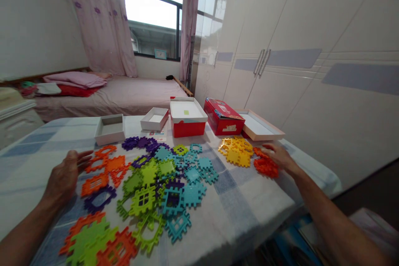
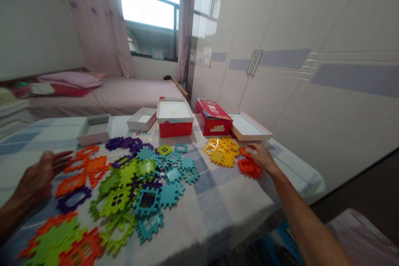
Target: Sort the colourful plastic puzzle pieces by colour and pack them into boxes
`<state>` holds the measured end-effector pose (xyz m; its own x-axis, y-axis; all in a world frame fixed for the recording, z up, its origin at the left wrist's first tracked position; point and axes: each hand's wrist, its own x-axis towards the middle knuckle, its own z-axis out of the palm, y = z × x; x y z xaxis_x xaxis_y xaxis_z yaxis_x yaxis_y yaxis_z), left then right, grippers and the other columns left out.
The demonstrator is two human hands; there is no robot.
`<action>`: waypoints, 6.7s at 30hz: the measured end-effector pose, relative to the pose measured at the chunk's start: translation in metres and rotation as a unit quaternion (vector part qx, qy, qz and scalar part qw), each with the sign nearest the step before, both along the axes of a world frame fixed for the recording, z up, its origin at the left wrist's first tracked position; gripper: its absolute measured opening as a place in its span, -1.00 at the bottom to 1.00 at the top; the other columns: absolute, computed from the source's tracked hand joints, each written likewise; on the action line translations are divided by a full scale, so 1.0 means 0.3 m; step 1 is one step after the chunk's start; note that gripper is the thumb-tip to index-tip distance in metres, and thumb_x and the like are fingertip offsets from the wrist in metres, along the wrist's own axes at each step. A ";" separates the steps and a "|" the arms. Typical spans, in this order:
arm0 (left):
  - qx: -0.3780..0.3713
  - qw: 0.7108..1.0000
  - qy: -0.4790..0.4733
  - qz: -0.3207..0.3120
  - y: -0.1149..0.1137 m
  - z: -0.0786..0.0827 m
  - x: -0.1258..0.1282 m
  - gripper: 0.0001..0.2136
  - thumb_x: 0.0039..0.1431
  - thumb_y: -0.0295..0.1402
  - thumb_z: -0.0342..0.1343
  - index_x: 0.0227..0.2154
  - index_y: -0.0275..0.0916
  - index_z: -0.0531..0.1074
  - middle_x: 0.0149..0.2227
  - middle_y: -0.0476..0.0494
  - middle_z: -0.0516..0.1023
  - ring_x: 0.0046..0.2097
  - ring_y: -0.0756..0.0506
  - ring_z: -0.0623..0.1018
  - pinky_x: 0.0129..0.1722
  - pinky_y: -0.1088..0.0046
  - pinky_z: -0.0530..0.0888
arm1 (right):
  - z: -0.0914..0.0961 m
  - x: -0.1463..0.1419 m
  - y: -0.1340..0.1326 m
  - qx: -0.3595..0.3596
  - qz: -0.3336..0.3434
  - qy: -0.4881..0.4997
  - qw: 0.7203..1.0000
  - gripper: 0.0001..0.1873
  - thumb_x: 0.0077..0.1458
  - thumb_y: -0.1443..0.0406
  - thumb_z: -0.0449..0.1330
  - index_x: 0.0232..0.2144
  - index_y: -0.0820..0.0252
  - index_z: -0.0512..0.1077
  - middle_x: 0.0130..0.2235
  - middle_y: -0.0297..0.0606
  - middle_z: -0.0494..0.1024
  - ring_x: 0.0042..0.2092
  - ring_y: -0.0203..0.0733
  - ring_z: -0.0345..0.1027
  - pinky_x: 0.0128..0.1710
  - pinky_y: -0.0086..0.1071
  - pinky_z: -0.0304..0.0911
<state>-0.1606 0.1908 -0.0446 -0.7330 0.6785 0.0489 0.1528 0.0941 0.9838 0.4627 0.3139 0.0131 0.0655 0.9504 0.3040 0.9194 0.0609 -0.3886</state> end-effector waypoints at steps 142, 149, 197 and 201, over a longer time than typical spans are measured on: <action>0.059 0.990 0.115 0.056 0.010 0.000 0.007 -0.41 0.25 0.03 -0.34 -0.20 -0.33 0.46 -0.23 -0.32 0.54 -0.23 -0.13 0.56 -0.24 0.35 0.50 | 0.009 -1.634 -0.274 -0.118 0.526 -0.166 0.825 -0.67 -0.02 0.32 0.14 -0.13 0.19 0.35 -0.19 -0.17 0.48 -0.24 -0.17 0.33 -0.36 -0.43 0.08; 0.063 0.989 0.118 0.055 0.020 -0.026 -0.012 -0.42 0.25 0.01 -0.34 -0.22 -0.32 0.47 -0.25 -0.31 0.54 -0.24 -0.13 0.57 -0.23 0.32 0.49 | 0.036 -1.612 -0.250 -0.128 0.542 -0.173 0.812 -0.73 0.18 0.20 0.00 -0.27 0.28 0.40 -0.19 -0.17 0.45 -0.25 -0.24 0.28 -0.36 -0.46 0.07; 0.065 0.989 0.130 0.038 0.026 -0.038 -0.015 -0.46 0.24 0.01 -0.29 -0.28 -0.28 0.48 -0.23 -0.30 0.54 -0.23 -0.14 0.55 -0.24 0.31 0.49 | 0.093 -1.503 -0.179 -0.184 0.591 -0.251 0.745 -0.62 -0.09 0.17 0.31 -0.27 0.32 0.42 -0.23 -0.14 0.51 -0.31 -0.22 0.29 -0.42 -0.45 0.07; 0.061 0.989 0.131 0.037 0.028 -0.036 -0.016 -0.44 0.23 0.04 -0.31 -0.30 -0.28 0.48 -0.26 -0.30 0.55 -0.25 -0.14 0.55 -0.24 0.31 0.49 | 0.088 -1.503 -0.191 -0.138 0.589 -0.299 0.738 -0.58 -0.09 0.13 0.31 -0.21 0.26 0.40 -0.17 -0.12 0.50 -0.25 -0.18 0.33 -0.39 -0.45 0.10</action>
